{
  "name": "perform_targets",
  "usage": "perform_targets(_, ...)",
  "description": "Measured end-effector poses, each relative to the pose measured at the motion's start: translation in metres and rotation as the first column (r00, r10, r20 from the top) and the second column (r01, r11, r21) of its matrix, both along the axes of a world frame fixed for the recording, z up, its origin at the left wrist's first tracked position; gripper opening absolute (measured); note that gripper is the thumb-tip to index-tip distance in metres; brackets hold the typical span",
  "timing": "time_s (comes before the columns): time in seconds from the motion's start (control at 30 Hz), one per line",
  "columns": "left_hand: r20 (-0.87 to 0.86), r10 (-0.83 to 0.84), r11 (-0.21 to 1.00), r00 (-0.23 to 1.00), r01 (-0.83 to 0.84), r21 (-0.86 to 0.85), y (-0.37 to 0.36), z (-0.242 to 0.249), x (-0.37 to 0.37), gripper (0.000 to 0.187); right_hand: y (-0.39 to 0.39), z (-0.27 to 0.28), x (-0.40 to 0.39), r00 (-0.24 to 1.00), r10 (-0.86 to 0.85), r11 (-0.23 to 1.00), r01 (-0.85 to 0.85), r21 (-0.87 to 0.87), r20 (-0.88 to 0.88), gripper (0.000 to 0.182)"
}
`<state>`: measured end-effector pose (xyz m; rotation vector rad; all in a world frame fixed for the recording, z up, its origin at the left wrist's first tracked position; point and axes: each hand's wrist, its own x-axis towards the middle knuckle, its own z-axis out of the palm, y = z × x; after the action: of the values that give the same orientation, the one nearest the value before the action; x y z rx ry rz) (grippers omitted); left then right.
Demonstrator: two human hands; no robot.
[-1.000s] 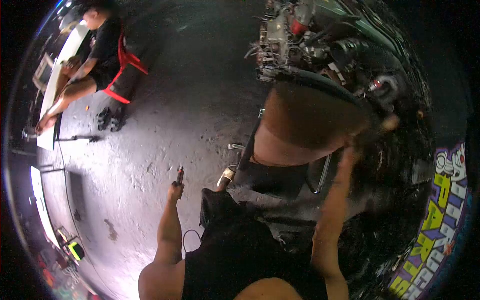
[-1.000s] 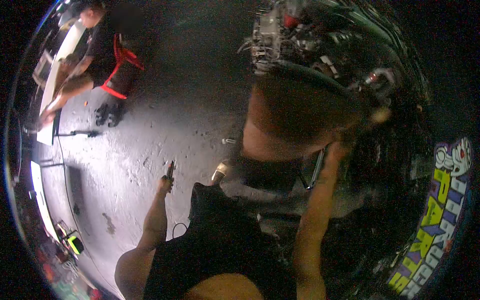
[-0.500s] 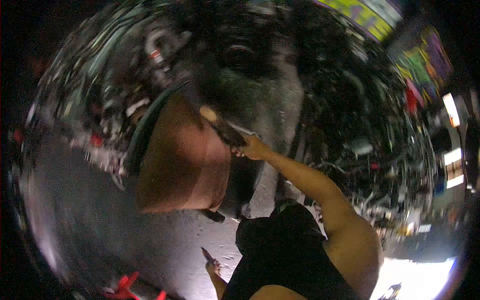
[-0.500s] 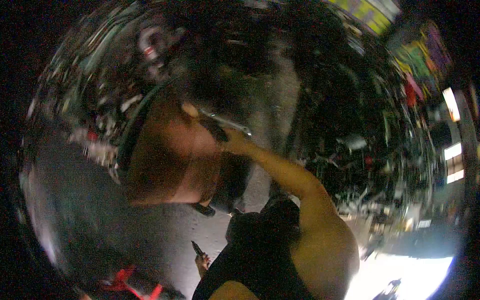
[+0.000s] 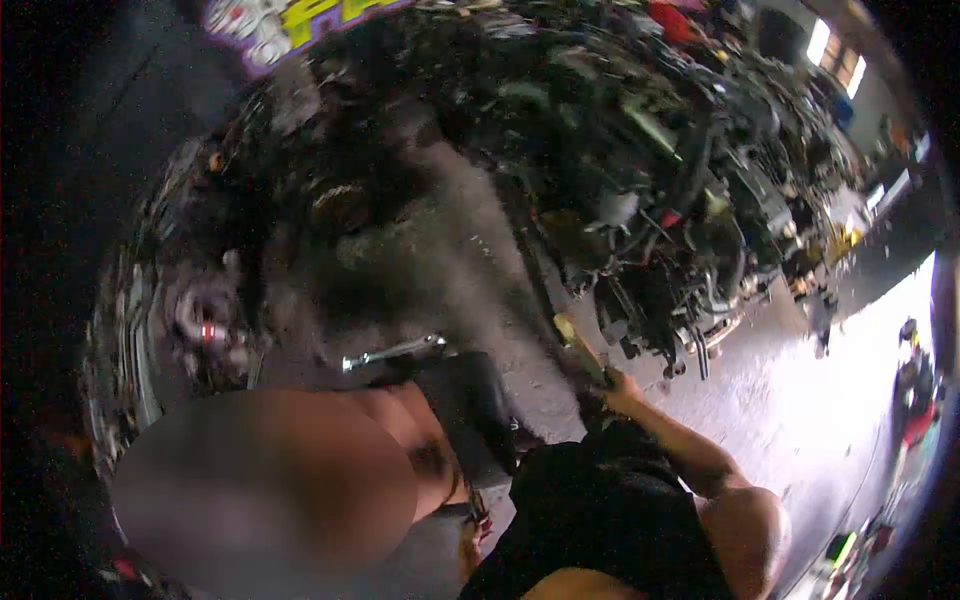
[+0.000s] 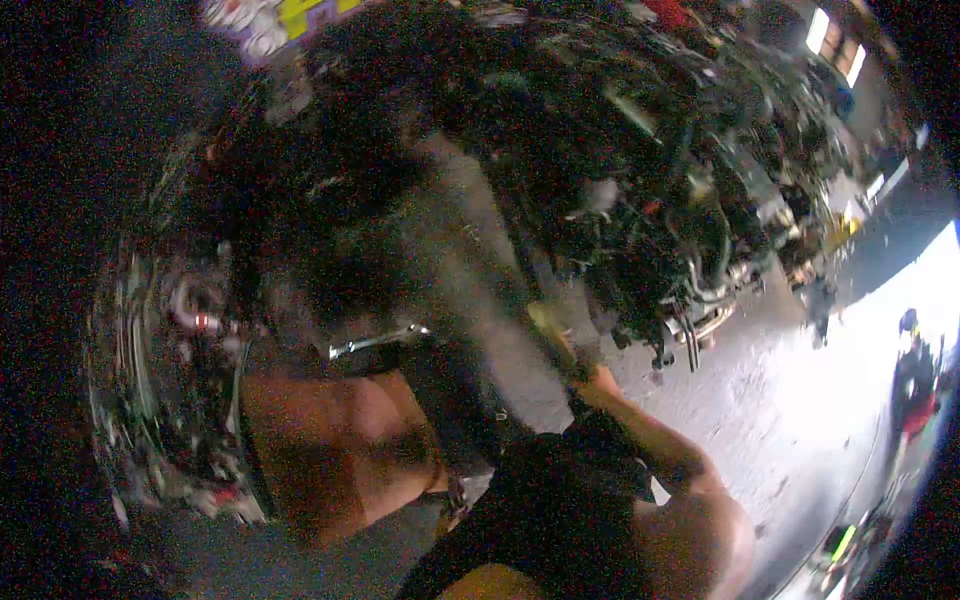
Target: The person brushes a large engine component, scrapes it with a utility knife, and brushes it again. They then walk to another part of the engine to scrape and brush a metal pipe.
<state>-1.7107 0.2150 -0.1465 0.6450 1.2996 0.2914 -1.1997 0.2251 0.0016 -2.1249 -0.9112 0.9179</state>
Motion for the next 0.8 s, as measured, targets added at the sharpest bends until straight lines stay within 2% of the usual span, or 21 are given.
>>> perform_targets(0.03,0.043,-0.075,0.993,0.996,0.07,0.095,0.029,0.031,0.035,0.03,-0.008,-0.005,0.004,0.999,-0.043,0.999,0.043,0.011,-0.025,0.053)
perform_targets(0.1,0.122,-0.228,0.944,0.966,0.189,0.271,0.077,0.088,0.116,0.03,-0.012,-0.009,0.017,0.998,0.044,0.987,-0.035,0.157,-0.053,0.053)
perform_targets(0.13,0.157,-0.295,0.912,0.943,0.228,0.342,0.094,0.112,0.16,0.029,-0.007,0.029,0.023,0.977,0.066,0.998,-0.061,0.033,-0.201,0.054)
perform_targets(0.17,0.169,-0.342,0.878,0.924,0.25,0.408,0.103,0.132,0.201,0.029,-0.007,0.034,0.028,0.974,0.048,0.998,-0.039,0.042,-0.221,0.054)
perform_targets(0.23,0.133,-0.409,0.798,0.903,0.283,0.533,0.11,0.156,0.277,0.029,-0.009,0.037,0.049,0.964,0.265,0.903,-0.252,0.349,0.01,0.051)
perform_targets(0.27,0.091,-0.416,0.759,0.905,0.291,0.582,0.108,0.161,0.309,0.029,-0.008,0.029,0.059,0.968,0.251,0.904,-0.231,0.36,-0.009,0.051)
perform_targets(0.3,-0.04,-0.367,0.741,0.929,0.318,0.592,0.105,0.156,0.328,0.032,-0.006,0.016,0.065,0.953,0.304,0.858,-0.278,0.431,0.009,0.049)
perform_targets(0.33,-0.06,-0.39,0.73,0.919,0.349,0.587,0.103,0.158,0.346,0.032,-0.008,0.015,0.072,0.938,0.345,0.807,-0.318,0.498,0.039,0.047)
perform_targets(0.37,0.189,-0.186,0.954,0.964,0.131,0.268,0.105,0.161,0.367,0.033,-0.012,0.016,0.08,0.95,0.31,0.814,-0.283,0.506,0.033,0.047)
perform_targets(0.43,0.338,0.05,0.991,0.94,-0.004,-0.137,0.095,0.188,0.424,0.035,-0.025,0.036,0.105,0.915,0.398,0.757,-0.372,0.538,0.072,0.045)
perform_targets(0.47,0.398,-0.031,0.999,0.917,0.026,0.02,0.081,0.209,0.445,0.035,-0.03,0.033,0.113,0.923,0.381,0.727,-0.342,0.595,0.064,0.046)
perform_targets(0.5,0.379,-0.104,0.991,0.92,0.064,0.116,0.073,0.216,0.46,0.035,-0.038,0.032,0.123,0.935,0.351,0.701,-0.301,0.646,0.055,0.047)
perform_targets(0.53,0.35,-0.17,0.972,0.921,0.099,0.212,0.065,0.223,0.478,0.036,-0.061,0.097,0.142,0.902,0.399,0.847,-0.294,0.442,-0.165,0.049)
perform_targets(0.57,0.291,-0.227,0.957,0.929,0.157,0.245,0.069,0.22,0.492,0.036,-0.072,0.091,0.148,0.949,0.31,0.744,-0.198,0.638,-0.067,0.054)
perform_targets(0.6,0.23,-0.283,0.937,0.931,0.217,0.275,0.072,0.217,0.508,0.037,-0.077,0.069,0.152,0.957,0.269,0.745,-0.138,0.653,-0.105,0.06)
perform_targets(0.63,0.29,-0.375,0.902,0.881,0.275,0.333,0.065,0.223,0.529,0.032,-0.099,0.084,0.166,0.976,0.214,0.801,-0.151,0.58,-0.04,0.068)
perform_targets(0.67,0.376,-0.47,0.873,0.799,0.356,0.334,0.078,0.202,0.542,0.03,-0.105,0.073,0.172,0.989,0.145,0.788,-0.11,0.606,-0.009,0.077)
perform_targets(0.7,0.384,-0.545,0.836,0.745,0.448,0.317,0.089,0.183,0.558,0.03,-0.121,0.069,0.177,0.999,0.039,0.806,-0.024,0.591,-0.013,0.077)
perform_targets(0.73,0.375,-0.659,0.751,0.652,0.549,0.367,0.099,0.164,0.575,0.031,-0.136,0.067,0.182,0.995,-0.061,0.796,0.003,0.605,0.074,0.078)
perform_targets(0.77,0.355,-0.741,0.671,0.57,0.616,0.412,0.091,0.172,0.598,0.03,-0.147,0.066,0.183,0.976,-0.146,0.786,0.014,0.619,0.163,0.079)
perform_targets(0.8,0.331,-0.814,0.581,0.477,0.669,0.464,0.068,0.198,0.623,0.031,-0.163,0.075,0.186,0.972,-0.194,0.76,0.062,0.647,0.134,0.077)
